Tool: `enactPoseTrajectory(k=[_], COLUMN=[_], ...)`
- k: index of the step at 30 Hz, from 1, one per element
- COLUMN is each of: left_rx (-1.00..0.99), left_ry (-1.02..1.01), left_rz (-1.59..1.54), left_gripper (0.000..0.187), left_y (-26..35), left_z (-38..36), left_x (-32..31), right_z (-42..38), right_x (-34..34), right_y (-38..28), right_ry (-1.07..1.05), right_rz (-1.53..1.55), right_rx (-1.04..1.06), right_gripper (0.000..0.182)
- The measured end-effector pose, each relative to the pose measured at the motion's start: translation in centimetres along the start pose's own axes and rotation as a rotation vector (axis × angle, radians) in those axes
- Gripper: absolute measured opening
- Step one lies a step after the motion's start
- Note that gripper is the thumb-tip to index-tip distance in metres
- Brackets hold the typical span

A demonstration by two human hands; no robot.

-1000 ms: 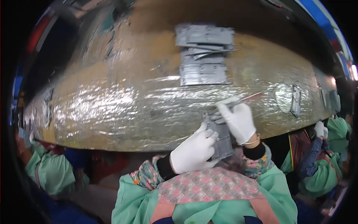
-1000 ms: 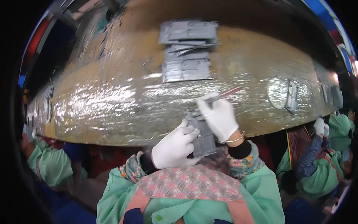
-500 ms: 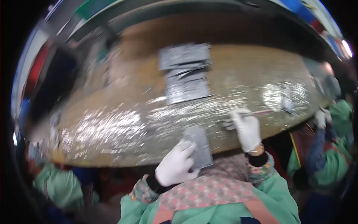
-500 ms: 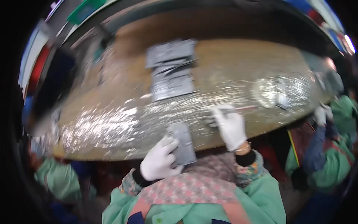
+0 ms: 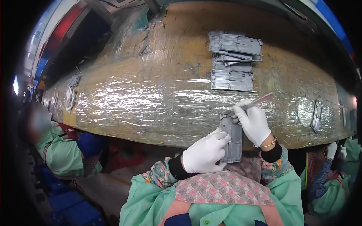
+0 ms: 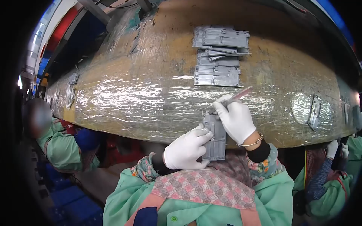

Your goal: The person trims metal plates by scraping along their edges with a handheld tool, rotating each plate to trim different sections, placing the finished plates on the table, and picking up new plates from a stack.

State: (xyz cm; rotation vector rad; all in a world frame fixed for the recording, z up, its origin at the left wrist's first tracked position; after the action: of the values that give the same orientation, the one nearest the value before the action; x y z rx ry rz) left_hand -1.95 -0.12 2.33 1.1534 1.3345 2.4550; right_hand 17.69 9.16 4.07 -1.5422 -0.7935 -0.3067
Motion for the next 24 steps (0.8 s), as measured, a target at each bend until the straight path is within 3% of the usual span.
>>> enactPoseTrajectory(k=[12, 15, 16, 19, 24], left_rx=[-0.014, -0.021, -0.033, -0.033, -0.029], left_ry=[-0.017, -0.019, 0.006, 0.001, 0.024], left_rz=[-0.015, -0.007, -0.011, -0.010, -0.013], left_gripper=[0.041, 0.041, 0.040, 0.039, 0.041], left_y=[-0.5, -0.5, -0.6, -0.6, -0.5], left_z=[0.0, -0.1, -0.1, -0.1, -0.1], left_x=[0.0, 0.1, 0.0, 0.0, 0.0], right_z=[2.5, 3.4, 3.8, 4.3, 3.1], right_x=[0.7, 1.2, 1.5, 2.0, 1.2], right_y=[0.3, 0.0, 0.1, -0.6, -0.6], right_ry=[-0.118, -0.249, -0.287, -0.390, -0.253], right_rz=[0.097, 0.068, 0.056, 0.075, 0.153], right_rx=[-0.097, -0.121, -0.092, -0.164, -0.182], right_gripper=[0.027, 0.018, 0.032, 0.032, 0.023])
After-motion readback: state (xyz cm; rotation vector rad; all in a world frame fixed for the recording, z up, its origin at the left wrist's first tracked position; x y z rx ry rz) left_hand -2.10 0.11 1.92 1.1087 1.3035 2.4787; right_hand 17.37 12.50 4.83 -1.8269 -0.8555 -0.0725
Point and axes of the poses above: each hand's wrist, its own z-axis towards the middle knuckle, its own x-axis out of the back of the hand, y = z × x, the point moved 1 cm from there along z, towards the middle knuckle, and after that the axes turned 13 degrees about -z, right-handed, at the moved point
